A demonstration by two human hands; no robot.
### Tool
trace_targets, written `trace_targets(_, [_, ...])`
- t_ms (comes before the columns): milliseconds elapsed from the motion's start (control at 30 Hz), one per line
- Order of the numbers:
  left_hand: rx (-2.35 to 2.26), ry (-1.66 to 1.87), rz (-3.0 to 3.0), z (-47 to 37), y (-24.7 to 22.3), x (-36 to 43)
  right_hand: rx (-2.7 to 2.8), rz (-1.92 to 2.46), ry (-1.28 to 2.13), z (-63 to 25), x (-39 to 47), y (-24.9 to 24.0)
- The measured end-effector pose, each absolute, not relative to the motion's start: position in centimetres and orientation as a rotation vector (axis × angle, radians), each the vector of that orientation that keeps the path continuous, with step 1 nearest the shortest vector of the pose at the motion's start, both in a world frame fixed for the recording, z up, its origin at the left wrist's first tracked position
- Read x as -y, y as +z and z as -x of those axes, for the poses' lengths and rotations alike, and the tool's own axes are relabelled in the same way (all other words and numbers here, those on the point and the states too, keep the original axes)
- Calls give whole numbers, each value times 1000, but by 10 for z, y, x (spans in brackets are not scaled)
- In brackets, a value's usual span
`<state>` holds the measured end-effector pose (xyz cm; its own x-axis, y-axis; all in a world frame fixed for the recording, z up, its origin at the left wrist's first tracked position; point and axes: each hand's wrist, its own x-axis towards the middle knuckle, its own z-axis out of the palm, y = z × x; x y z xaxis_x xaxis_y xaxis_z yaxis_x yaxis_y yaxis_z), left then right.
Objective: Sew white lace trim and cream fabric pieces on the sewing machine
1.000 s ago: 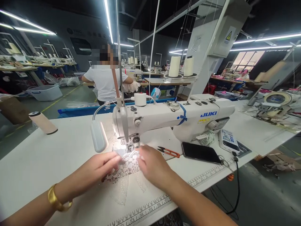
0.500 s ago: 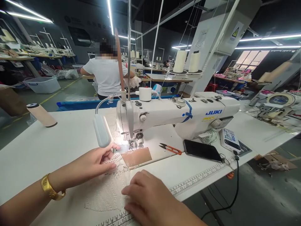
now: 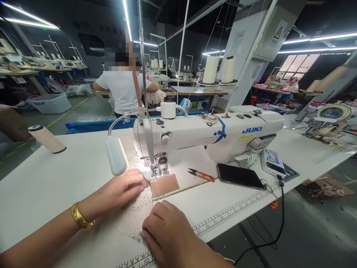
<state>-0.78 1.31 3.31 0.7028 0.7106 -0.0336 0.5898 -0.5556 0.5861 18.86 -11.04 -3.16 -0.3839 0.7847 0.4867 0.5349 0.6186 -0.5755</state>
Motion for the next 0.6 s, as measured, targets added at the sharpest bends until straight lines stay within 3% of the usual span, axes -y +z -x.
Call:
trace_targets(367, [-1100, 92, -2328, 13, 35, 3, 2100, 1087, 549, -196, 113, -31])
trace_targets(600, [-1069, 197, -2280, 14, 37, 4, 2088, 1028, 490, -197, 113, -37])
